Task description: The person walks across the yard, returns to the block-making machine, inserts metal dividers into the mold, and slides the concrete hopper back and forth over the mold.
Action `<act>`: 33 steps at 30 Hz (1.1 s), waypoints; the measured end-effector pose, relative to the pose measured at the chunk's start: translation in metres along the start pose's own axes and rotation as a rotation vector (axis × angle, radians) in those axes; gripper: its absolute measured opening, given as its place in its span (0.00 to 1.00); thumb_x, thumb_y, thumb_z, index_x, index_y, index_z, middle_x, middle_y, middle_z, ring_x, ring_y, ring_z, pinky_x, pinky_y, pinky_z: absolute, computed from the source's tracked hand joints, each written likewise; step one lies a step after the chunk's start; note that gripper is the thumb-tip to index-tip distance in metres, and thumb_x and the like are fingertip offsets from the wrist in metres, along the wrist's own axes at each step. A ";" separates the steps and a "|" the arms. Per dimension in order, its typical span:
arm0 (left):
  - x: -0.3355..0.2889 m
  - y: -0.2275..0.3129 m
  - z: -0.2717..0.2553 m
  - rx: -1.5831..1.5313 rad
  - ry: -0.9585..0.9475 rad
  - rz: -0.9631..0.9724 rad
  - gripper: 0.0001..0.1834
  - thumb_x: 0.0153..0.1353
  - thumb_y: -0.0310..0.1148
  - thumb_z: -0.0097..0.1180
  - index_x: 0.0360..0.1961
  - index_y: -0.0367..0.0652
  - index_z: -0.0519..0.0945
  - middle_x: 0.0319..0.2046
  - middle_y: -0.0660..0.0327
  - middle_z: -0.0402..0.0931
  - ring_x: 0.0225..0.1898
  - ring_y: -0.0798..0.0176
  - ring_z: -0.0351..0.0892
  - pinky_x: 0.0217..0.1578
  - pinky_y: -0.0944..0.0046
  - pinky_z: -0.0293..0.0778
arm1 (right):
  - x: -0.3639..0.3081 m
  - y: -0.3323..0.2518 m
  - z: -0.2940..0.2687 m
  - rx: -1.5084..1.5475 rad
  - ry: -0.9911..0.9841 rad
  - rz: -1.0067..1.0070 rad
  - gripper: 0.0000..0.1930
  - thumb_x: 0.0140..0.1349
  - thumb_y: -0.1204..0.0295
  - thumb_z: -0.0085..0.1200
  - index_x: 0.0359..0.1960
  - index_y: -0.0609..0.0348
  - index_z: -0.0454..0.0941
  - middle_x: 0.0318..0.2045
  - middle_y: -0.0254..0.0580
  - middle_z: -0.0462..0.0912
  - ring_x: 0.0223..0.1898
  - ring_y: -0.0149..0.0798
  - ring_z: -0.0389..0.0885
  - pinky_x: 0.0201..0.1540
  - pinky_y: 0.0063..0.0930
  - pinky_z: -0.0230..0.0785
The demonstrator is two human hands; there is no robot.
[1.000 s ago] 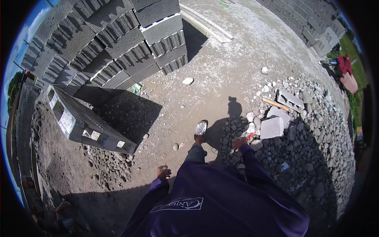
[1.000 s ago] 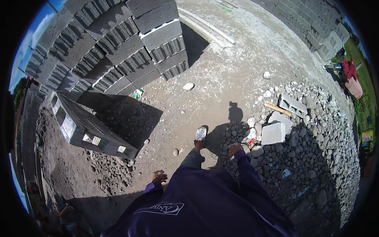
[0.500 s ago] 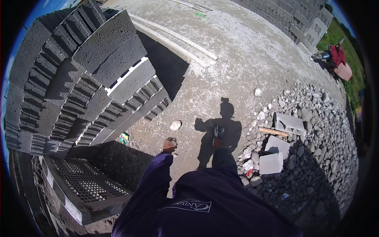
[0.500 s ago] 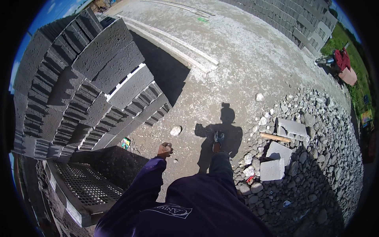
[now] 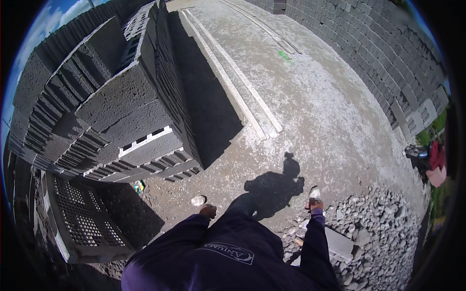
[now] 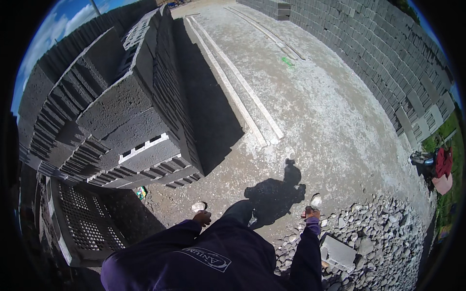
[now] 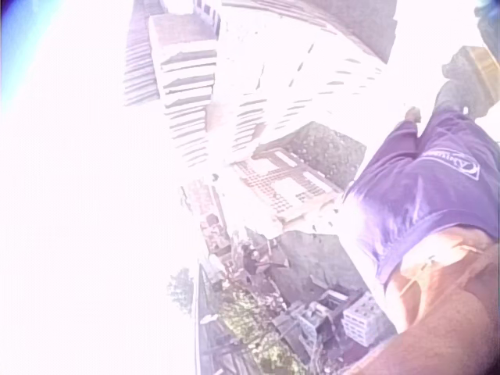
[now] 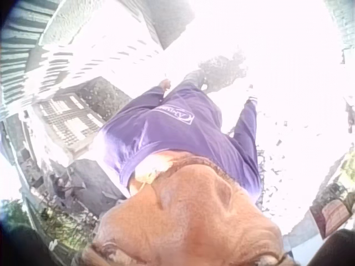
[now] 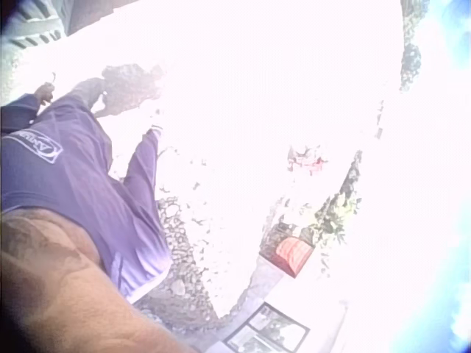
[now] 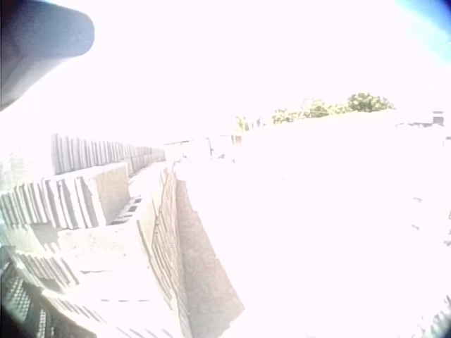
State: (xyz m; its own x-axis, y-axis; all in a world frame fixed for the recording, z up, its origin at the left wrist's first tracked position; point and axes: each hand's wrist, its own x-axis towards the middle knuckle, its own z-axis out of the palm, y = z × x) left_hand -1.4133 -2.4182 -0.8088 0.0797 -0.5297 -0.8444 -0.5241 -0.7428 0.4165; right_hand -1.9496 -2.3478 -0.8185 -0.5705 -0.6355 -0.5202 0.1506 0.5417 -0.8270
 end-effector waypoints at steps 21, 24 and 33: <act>0.201 0.579 0.231 0.081 0.014 0.586 0.15 0.54 0.43 0.47 0.26 0.43 0.76 0.18 0.60 0.74 0.18 0.64 0.74 0.21 0.61 0.69 | 0.318 -0.056 -0.071 -1.510 -0.554 -0.156 0.23 0.50 0.47 0.45 0.34 0.54 0.75 0.34 0.44 0.79 0.35 0.47 0.79 0.37 0.46 0.69; 0.226 0.629 0.273 0.119 0.260 0.853 0.14 0.51 0.43 0.49 0.25 0.43 0.77 0.22 0.56 0.76 0.25 0.60 0.76 0.26 0.58 0.71 | 0.377 -0.111 -0.070 -1.523 -0.559 -0.215 0.22 0.50 0.48 0.45 0.35 0.53 0.75 0.34 0.44 0.79 0.35 0.47 0.79 0.36 0.46 0.69; 0.325 0.663 0.275 0.029 0.090 0.228 0.14 0.52 0.40 0.48 0.20 0.41 0.76 0.15 0.61 0.73 0.16 0.64 0.73 0.17 0.62 0.68 | 0.581 -0.197 -0.103 -1.544 -0.612 -0.378 0.20 0.52 0.51 0.44 0.37 0.53 0.74 0.36 0.45 0.79 0.34 0.47 0.79 0.35 0.46 0.69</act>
State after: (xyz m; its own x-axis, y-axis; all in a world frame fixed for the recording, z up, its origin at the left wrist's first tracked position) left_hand -1.9681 -2.9702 -0.8996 0.0315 -0.7176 -0.6957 -0.5614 -0.5886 0.5817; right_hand -2.3944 -2.7674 -0.9358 0.0389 -0.7477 -0.6629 -0.9863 0.0775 -0.1453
